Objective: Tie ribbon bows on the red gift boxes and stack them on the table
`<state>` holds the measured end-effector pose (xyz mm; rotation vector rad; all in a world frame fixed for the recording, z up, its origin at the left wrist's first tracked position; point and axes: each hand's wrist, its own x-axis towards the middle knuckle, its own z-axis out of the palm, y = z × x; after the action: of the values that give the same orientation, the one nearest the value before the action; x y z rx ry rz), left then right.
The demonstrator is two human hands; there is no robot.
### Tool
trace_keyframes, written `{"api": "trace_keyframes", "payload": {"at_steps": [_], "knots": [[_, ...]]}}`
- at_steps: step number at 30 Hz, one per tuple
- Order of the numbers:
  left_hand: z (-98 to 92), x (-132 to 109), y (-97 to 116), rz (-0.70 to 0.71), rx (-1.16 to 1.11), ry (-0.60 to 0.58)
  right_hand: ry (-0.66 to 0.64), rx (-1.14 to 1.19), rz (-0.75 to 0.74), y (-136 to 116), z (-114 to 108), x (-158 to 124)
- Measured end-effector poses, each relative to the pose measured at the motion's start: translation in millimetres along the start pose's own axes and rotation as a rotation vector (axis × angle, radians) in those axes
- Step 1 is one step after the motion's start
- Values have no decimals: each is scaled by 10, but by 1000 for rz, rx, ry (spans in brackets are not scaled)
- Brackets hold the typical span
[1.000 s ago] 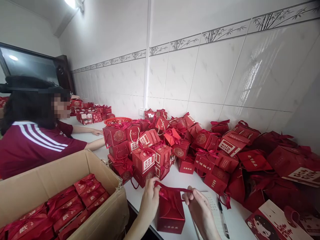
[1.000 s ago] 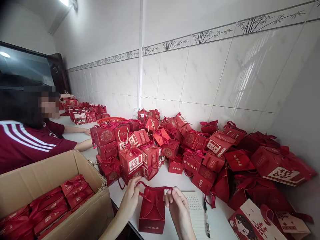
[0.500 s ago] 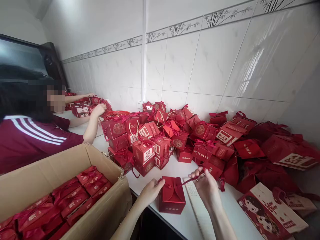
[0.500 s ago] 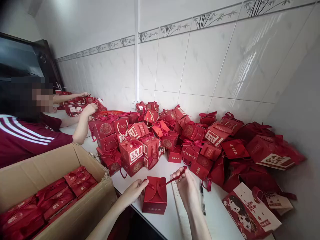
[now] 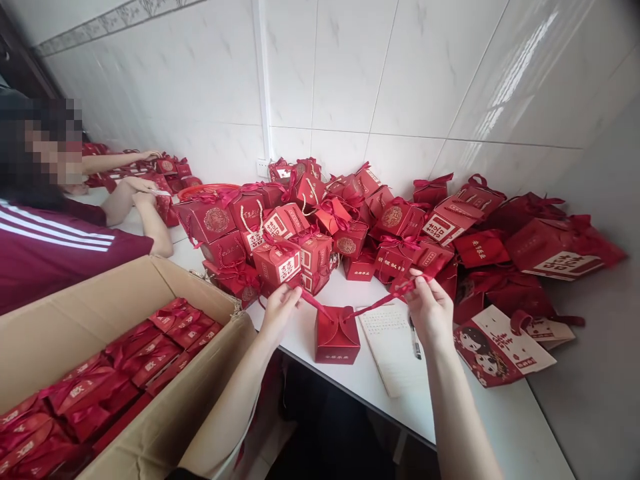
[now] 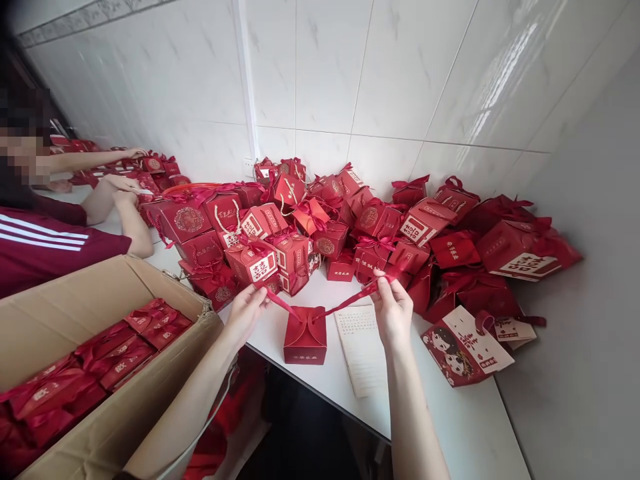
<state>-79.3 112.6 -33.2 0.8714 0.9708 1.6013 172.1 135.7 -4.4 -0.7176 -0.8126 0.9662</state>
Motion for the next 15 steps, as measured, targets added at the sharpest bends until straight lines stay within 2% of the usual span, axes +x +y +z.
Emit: {"api": "trace_keyframes", "payload": {"at_steps": [6,10,15], "knots": [[168,97,308,47,-207,-206,-357,-80,31,-27,210,18],[341,140,451,56,-218,-322,-442,-112,23,-56,391,63],[548,147,522,64,-184,-415,-556,-170,1,-73,603,94]]}}
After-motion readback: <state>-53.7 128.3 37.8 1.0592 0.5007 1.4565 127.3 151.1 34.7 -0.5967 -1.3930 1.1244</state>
